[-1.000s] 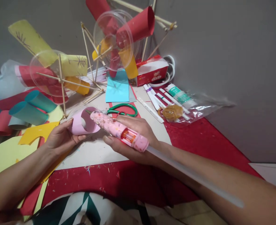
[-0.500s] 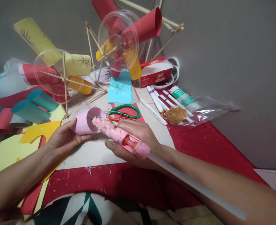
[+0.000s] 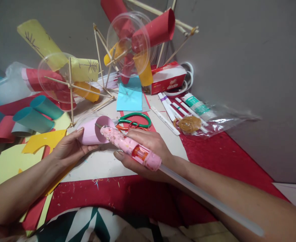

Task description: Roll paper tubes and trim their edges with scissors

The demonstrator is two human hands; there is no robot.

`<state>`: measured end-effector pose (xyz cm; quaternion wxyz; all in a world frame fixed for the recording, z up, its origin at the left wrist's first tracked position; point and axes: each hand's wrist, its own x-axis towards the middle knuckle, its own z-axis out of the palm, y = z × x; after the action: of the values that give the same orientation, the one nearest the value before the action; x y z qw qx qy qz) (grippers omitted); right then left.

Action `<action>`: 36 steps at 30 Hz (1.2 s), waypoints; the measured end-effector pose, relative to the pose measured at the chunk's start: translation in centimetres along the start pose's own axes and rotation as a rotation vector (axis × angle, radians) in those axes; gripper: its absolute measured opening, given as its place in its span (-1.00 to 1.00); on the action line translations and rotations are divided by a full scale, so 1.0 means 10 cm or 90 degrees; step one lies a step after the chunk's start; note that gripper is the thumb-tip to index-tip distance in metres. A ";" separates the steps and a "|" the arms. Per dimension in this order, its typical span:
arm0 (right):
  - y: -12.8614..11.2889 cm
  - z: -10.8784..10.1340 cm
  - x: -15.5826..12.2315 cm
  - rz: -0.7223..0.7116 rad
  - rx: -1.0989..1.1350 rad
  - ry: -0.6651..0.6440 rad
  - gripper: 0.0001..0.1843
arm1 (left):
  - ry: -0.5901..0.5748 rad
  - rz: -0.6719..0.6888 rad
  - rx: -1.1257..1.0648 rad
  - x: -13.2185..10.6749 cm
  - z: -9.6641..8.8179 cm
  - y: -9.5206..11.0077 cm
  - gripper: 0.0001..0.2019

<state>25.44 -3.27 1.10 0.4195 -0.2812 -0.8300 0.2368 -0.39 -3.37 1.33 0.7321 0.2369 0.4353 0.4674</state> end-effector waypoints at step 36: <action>-0.06 0.02 -0.01 0.082 0.046 0.031 -0.86 | -0.022 0.011 -0.012 0.00 0.04 0.01 -0.64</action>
<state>25.17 -3.82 1.29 0.4332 -0.3242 -0.7908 0.2860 -0.10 -3.32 1.55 0.7377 0.2412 0.4162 0.4737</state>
